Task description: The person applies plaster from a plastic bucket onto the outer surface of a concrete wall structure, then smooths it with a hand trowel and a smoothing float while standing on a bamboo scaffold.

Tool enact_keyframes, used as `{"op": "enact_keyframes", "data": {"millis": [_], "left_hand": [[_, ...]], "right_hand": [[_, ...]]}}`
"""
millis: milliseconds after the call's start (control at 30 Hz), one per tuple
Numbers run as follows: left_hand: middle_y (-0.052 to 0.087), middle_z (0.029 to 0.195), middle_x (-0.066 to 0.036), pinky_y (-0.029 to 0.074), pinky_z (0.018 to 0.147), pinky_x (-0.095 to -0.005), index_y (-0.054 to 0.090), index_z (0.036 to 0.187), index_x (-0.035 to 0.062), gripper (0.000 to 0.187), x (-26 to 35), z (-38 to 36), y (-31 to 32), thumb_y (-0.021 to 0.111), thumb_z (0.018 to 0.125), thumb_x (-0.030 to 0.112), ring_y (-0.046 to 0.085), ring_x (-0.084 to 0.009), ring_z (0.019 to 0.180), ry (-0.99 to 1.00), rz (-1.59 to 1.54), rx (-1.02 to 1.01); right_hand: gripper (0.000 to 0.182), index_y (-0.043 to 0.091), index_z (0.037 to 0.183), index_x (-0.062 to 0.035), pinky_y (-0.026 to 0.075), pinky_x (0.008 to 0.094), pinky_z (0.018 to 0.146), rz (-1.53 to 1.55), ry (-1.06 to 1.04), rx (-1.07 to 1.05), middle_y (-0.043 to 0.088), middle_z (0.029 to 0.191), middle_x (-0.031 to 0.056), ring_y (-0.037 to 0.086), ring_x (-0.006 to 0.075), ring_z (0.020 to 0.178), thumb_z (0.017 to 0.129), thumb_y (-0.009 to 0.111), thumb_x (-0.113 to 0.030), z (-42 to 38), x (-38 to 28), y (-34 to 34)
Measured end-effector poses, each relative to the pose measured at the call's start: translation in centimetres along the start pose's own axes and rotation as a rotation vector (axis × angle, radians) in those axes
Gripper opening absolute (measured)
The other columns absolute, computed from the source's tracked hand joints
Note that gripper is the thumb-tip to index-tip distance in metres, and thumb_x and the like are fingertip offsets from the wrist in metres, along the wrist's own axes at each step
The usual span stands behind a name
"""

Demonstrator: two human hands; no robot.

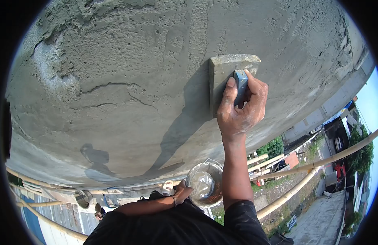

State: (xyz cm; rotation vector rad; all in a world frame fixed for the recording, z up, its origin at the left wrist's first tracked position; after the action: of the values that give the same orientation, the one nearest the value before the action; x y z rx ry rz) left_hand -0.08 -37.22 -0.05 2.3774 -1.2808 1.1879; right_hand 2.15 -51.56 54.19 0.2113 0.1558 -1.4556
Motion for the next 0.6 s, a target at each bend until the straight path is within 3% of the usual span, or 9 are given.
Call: {"op": "enact_keyframes", "data": {"millis": [67, 100, 167, 267, 367, 433, 500, 567, 600], "left_hand": [[0.066, 0.101, -0.019, 0.054, 0.076, -0.0382, 0.052, 0.12, -0.0032, 0.054, 0.5, -0.6, 0.0, 0.066, 0.071, 0.014, 0.066, -0.0276, 0.087, -0.03, -0.043, -0.046], [0.066, 0.101, -0.019, 0.054, 0.076, -0.0382, 0.052, 0.12, -0.0032, 0.054, 0.8, -0.8, 0.0, 0.066, 0.071, 0.014, 0.066, -0.0276, 0.087, -0.028, -0.035, -0.046], [0.066, 0.105, -0.019, 0.052, 0.082, -0.0386, 0.051, 0.121, -0.0031, 0.055, 2.1, -1.4, -1.1, 0.066, 0.071, 0.013, 0.065, -0.0298, 0.094, -0.01, 0.04, 0.009], [0.064, 0.112, -0.021, 0.05, 0.088, -0.0387, 0.049, 0.128, -0.0028, 0.063, 1.4, -0.5, -1.2, 0.068, 0.072, 0.019, 0.063, -0.0321, 0.103, 0.014, 0.075, 0.026], [0.064, 0.114, -0.02, 0.05, 0.088, -0.0387, 0.047, 0.131, -0.0029, 0.068, -0.4, 1.4, -1.2, 0.071, 0.073, 0.024, 0.062, -0.0311, 0.105, 0.109, 0.116, 0.186], [0.064, 0.115, -0.022, 0.049, 0.089, -0.042, 0.051, 0.126, -0.0022, 0.062, 0.9, -0.1, -0.8, 0.068, 0.073, 0.026, 0.063, -0.035, 0.106, 0.03, 0.052, 0.014], [0.065, 0.112, -0.023, 0.05, 0.086, -0.0418, 0.052, 0.124, -0.0033, 0.06, 1.8, -0.4, -1.1, 0.067, 0.072, 0.024, 0.064, -0.0357, 0.103, 0.121, 0.038, 0.059], [0.064, 0.109, -0.02, 0.052, 0.085, -0.0384, 0.048, 0.129, -0.0038, 0.065, 3.3, -2.1, -1.6, 0.066, 0.072, 0.022, 0.064, -0.0301, 0.099, -0.008, 0.023, -0.019], [0.065, 0.106, -0.02, 0.052, 0.084, -0.0376, 0.048, 0.128, -0.0044, 0.064, 3.0, -1.7, -1.7, 0.066, 0.071, 0.021, 0.064, -0.0288, 0.095, 0.003, 0.042, 0.014]], "right_hand": [[0.031, 0.061, 0.107, -0.0019, 0.05, 0.0289, 0.053, 0.048, -0.26, -0.002, 0.062, 0.087, 0.0097, 0.061, 0.0175, 0.071, 0.079, 0.073, -0.003, 1.7, -5.3, 2.0], [0.038, 0.062, 0.108, -0.0043, 0.05, 0.0284, 0.053, 0.096, -0.341, 0.003, 0.063, 0.085, 0.0082, 0.061, 0.0183, 0.068, 0.072, 0.075, -0.003, 0.5, -6.8, 2.8], [0.044, 0.065, 0.105, -0.0056, 0.049, 0.0276, 0.052, 0.161, -0.276, -0.221, 0.062, 0.083, 0.0058, 0.06, 0.017, 0.063, 0.062, 0.077, -0.002, -4.6, -7.7, 4.1], [0.05, 0.058, 0.113, -0.0065, 0.048, 0.0301, 0.05, 0.177, -0.321, -0.407, 0.06, 0.081, 0.0073, 0.058, 0.0193, 0.059, 0.066, 0.074, -0.003, -13.9, -4.8, 3.8], [0.038, 0.055, 0.112, -0.0057, 0.047, 0.0291, 0.047, -0.048, -0.263, -0.124, 0.058, 0.082, 0.009, 0.058, 0.018, 0.061, 0.079, 0.074, -0.009, -11.0, 0.8, -0.1], [0.032, 0.055, 0.112, -0.0015, 0.046, 0.0275, 0.048, -0.052, -0.108, -0.004, 0.058, 0.086, 0.0116, 0.057, 0.0165, 0.062, 0.084, 0.07, -0.006, -4.8, 1.3, -0.7], [0.03, 0.057, 0.11, -0.0007, 0.047, 0.0268, 0.052, -0.034, -0.203, 0.03, 0.06, 0.09, 0.0121, 0.059, 0.0163, 0.067, 0.083, 0.07, -0.004, -0.3, -1.8, 0.4], [0.041, 0.061, 0.112, -0.0056, 0.048, 0.0281, 0.05, 0.066, -0.327, 0.024, 0.061, 0.087, 0.0078, 0.06, 0.0176, 0.064, 0.073, 0.075, -0.005, -1.2, -5.0, 2.2], [0.041, 0.06, 0.112, -0.0052, 0.047, 0.0281, 0.052, 0.107, -0.329, -0.123, 0.06, 0.085, 0.0082, 0.059, 0.0194, 0.064, 0.074, 0.075, -0.006, -3.8, -6.2, 3.4]]}}
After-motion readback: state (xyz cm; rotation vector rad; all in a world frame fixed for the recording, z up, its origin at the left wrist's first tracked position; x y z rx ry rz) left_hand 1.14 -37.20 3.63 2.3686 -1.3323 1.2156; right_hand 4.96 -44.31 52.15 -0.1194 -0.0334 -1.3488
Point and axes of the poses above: each hand's wrist, its own z-axis towards the middle knuckle, its own y-axis out of the palm, x = y × z, the point moved 10 cm from there along z, towards the middle knuckle
